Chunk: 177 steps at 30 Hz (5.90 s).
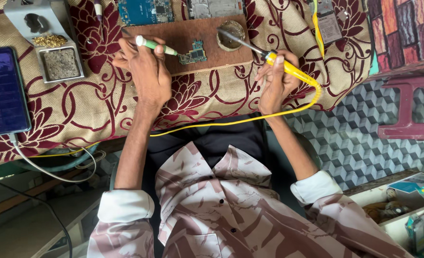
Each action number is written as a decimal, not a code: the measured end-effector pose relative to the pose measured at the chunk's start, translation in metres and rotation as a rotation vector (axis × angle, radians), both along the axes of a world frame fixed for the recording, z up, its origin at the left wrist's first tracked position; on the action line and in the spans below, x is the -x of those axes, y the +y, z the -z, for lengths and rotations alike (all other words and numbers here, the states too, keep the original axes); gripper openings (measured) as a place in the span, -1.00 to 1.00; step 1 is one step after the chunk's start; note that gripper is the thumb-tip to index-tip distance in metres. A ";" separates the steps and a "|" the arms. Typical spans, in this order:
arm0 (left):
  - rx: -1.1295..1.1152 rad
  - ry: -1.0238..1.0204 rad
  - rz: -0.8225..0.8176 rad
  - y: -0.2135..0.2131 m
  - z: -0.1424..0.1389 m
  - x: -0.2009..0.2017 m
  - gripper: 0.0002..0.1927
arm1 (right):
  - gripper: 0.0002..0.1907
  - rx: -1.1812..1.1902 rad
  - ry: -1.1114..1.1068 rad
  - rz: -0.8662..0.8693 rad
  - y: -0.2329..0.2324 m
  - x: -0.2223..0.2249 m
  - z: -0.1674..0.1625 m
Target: The person uses a soldering iron and a green-handled tool to work on a small circuit board placed on a wooden board. They repeatedly apply the soldering iron to specific points on the board while holding the tool steady, occasionally dipping the iron into a small container.
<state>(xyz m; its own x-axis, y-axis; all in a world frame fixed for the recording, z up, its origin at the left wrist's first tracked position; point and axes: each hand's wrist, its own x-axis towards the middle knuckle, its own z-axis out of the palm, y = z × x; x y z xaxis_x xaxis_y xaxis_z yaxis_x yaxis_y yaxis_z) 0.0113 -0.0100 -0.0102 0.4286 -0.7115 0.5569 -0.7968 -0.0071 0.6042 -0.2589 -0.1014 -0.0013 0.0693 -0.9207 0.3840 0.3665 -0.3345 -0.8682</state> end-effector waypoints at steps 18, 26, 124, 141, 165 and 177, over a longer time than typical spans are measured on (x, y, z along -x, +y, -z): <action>-0.003 0.030 -0.042 0.004 0.002 0.002 -0.69 | -0.77 0.131 0.224 -0.075 -0.008 -0.016 0.023; 0.013 0.040 -0.041 0.006 0.000 0.004 -0.63 | -0.78 0.130 0.203 -0.104 -0.003 -0.016 0.022; -0.003 0.048 0.073 0.020 -0.013 0.007 -0.79 | -0.74 0.056 0.229 -0.060 0.013 -0.011 0.029; -0.018 0.052 0.077 0.018 -0.009 0.006 -0.77 | -0.76 0.072 0.255 -0.033 0.012 -0.011 0.029; -0.010 0.020 0.047 0.015 -0.001 0.004 -0.69 | -0.76 0.100 0.242 -0.037 0.012 -0.009 0.031; 0.010 0.017 0.069 0.015 -0.005 0.006 -0.69 | -0.75 0.105 0.232 -0.044 0.010 -0.007 0.034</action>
<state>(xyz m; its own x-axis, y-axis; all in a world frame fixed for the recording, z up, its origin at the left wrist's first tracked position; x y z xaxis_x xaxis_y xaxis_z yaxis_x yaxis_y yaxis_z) 0.0055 0.0055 -0.0056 0.3884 -0.7337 0.5575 -0.7849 0.0535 0.6173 -0.2517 -0.0913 -0.0352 0.2059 -0.8709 0.4463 0.1776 -0.4153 -0.8922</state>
